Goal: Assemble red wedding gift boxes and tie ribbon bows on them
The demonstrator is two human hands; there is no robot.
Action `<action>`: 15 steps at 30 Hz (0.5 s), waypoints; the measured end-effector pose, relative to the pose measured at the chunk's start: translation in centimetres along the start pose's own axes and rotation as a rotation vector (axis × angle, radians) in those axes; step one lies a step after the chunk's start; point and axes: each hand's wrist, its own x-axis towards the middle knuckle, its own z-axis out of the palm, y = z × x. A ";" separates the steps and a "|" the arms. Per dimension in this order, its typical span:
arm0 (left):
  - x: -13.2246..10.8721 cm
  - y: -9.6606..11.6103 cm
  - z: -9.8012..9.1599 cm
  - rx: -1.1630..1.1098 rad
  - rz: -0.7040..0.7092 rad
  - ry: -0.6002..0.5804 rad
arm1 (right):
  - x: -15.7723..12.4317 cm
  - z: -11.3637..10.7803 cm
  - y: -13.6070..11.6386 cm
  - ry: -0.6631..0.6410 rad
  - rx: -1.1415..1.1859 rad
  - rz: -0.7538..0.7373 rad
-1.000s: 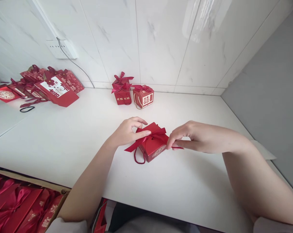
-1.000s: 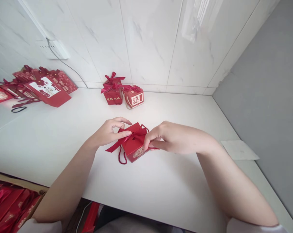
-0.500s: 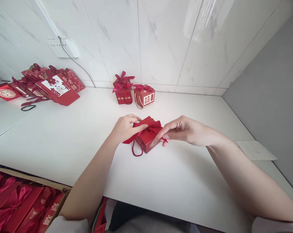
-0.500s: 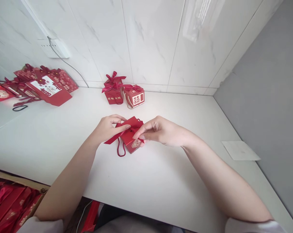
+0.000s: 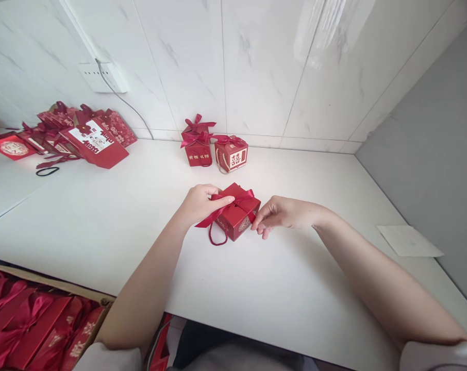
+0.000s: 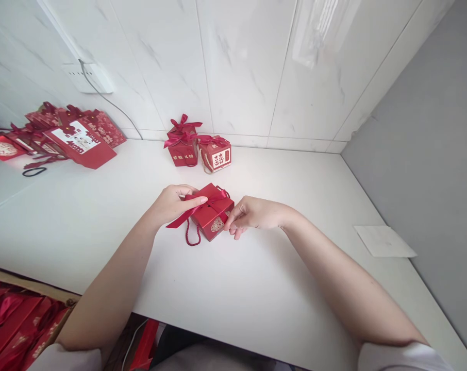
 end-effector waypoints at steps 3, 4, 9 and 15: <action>0.0 -0.1 -0.3 -0.039 0.000 -0.041 | -0.3 -0.1 0.1 -0.042 -0.156 0.076; 0.0 -0.1 -0.5 -0.058 0.001 -0.073 | -0.4 -0.2 0.1 -0.056 -0.207 0.089; 0.1 -0.3 -2.0 -0.155 0.007 -0.309 | -1.1 -1.0 0.0 -0.018 -0.379 0.136; 0.2 -1.8 -3.7 -0.144 0.089 -0.424 | -0.1 -1.6 1.5 0.022 -0.404 0.172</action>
